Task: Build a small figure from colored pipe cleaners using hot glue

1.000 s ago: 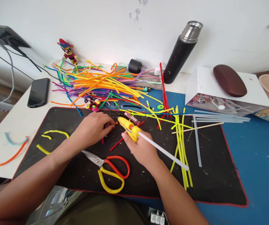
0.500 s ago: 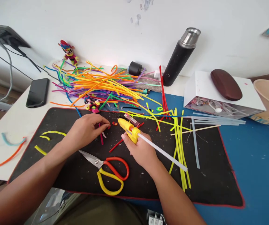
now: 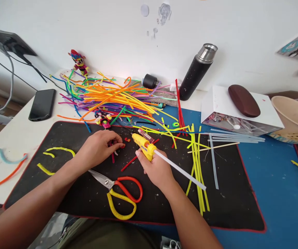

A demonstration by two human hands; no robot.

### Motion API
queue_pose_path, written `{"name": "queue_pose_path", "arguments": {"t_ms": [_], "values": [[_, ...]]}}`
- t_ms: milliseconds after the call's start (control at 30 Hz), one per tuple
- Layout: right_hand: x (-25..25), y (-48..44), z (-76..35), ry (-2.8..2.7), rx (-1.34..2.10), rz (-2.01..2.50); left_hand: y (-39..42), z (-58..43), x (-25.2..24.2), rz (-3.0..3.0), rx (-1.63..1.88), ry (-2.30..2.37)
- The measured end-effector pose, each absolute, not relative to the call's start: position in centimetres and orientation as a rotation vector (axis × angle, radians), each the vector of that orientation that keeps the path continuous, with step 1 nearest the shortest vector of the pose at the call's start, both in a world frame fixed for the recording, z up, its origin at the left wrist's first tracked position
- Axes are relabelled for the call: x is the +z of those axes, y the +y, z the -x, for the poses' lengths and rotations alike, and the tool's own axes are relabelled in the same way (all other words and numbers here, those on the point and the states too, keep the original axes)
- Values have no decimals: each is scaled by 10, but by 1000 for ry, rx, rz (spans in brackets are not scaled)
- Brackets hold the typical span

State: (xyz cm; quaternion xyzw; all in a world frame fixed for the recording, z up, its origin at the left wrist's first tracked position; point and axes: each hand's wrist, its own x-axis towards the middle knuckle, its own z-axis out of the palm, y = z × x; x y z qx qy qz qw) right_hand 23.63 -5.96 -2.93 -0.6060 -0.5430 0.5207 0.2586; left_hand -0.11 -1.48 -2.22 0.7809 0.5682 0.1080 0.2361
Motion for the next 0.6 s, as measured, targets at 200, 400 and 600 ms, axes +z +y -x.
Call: {"name": "queue_pose_path", "arguments": {"t_ms": [200, 400, 600], "values": [[-31, -60, -237, -1467, 1421, 1628, -17, 5, -26, -2260, 271, 1481], [-32, -60, -237, -1474, 1413, 1614, -19, 4, -26, -2299, 267, 1462], [-35, -61, -237, -1468, 1407, 1595, -21, 3, -26, -2297, 312, 1478]]}}
